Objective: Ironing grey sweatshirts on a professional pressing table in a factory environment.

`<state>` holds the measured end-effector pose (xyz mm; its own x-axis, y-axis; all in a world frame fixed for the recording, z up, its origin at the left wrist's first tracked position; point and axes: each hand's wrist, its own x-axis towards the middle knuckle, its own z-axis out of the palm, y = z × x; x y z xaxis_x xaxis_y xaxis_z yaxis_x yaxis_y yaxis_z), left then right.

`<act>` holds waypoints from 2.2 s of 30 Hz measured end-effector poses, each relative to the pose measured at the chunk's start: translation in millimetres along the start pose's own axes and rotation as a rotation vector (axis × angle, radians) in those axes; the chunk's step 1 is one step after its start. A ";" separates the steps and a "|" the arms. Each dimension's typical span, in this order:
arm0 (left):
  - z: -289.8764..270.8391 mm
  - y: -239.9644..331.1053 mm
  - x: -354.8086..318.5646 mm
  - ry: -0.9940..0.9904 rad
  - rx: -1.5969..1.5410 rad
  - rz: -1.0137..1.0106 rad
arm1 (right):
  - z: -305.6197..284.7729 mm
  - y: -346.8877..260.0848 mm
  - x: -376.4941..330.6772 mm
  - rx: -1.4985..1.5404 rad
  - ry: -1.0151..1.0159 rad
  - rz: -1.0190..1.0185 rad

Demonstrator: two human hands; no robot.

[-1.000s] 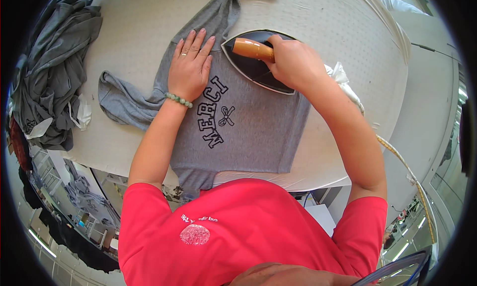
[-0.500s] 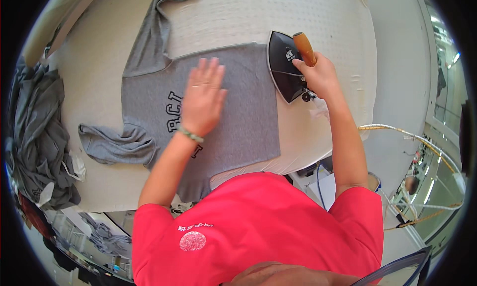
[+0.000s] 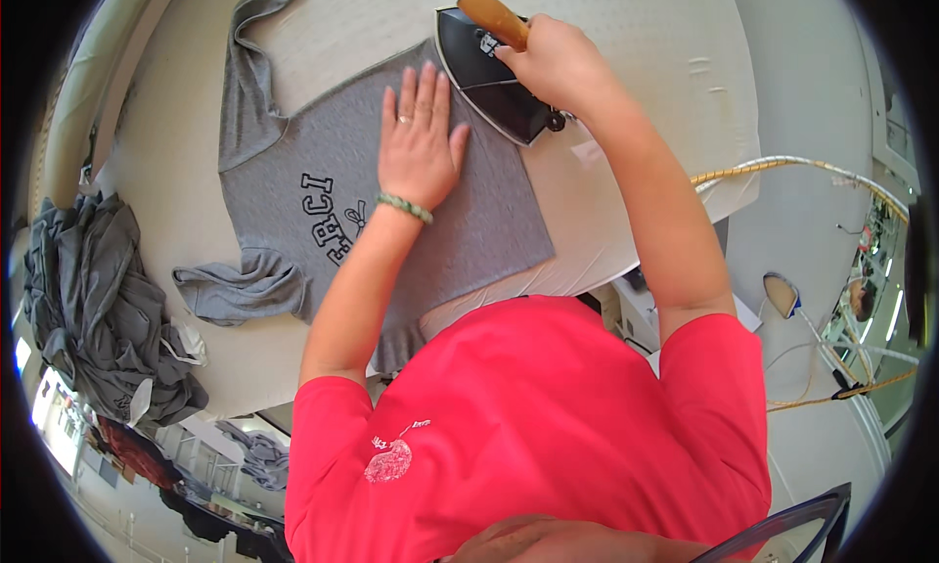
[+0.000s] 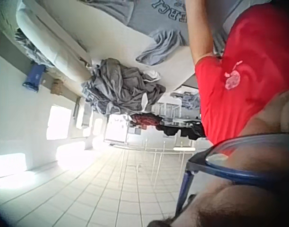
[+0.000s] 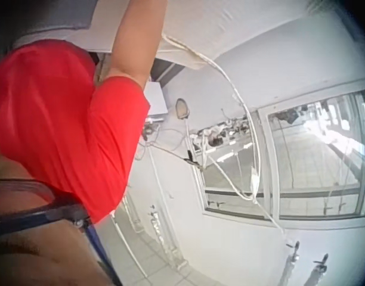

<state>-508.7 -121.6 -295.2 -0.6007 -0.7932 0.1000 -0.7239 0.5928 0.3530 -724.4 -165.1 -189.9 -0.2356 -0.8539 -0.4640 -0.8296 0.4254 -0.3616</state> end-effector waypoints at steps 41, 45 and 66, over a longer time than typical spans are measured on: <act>-32.7 -80.4 171.5 -0.568 -0.272 -0.122 | 28.6 7.5 -96.2 -0.398 -0.313 -0.324; -28.4 -74.1 162.1 -0.461 -0.309 -0.145 | 39.7 79.4 -170.6 -0.397 -0.432 -0.307; -4.3 124.9 -184.0 -0.155 -0.247 0.123 | 10.4 216.6 -169.5 -0.018 0.145 -0.006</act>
<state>-487.1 97.8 -265.5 -0.7369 -0.6757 0.0200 -0.5495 0.6161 0.5643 -858.9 75.0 -198.0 -0.3005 -0.8913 -0.3395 -0.8396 0.4161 -0.3492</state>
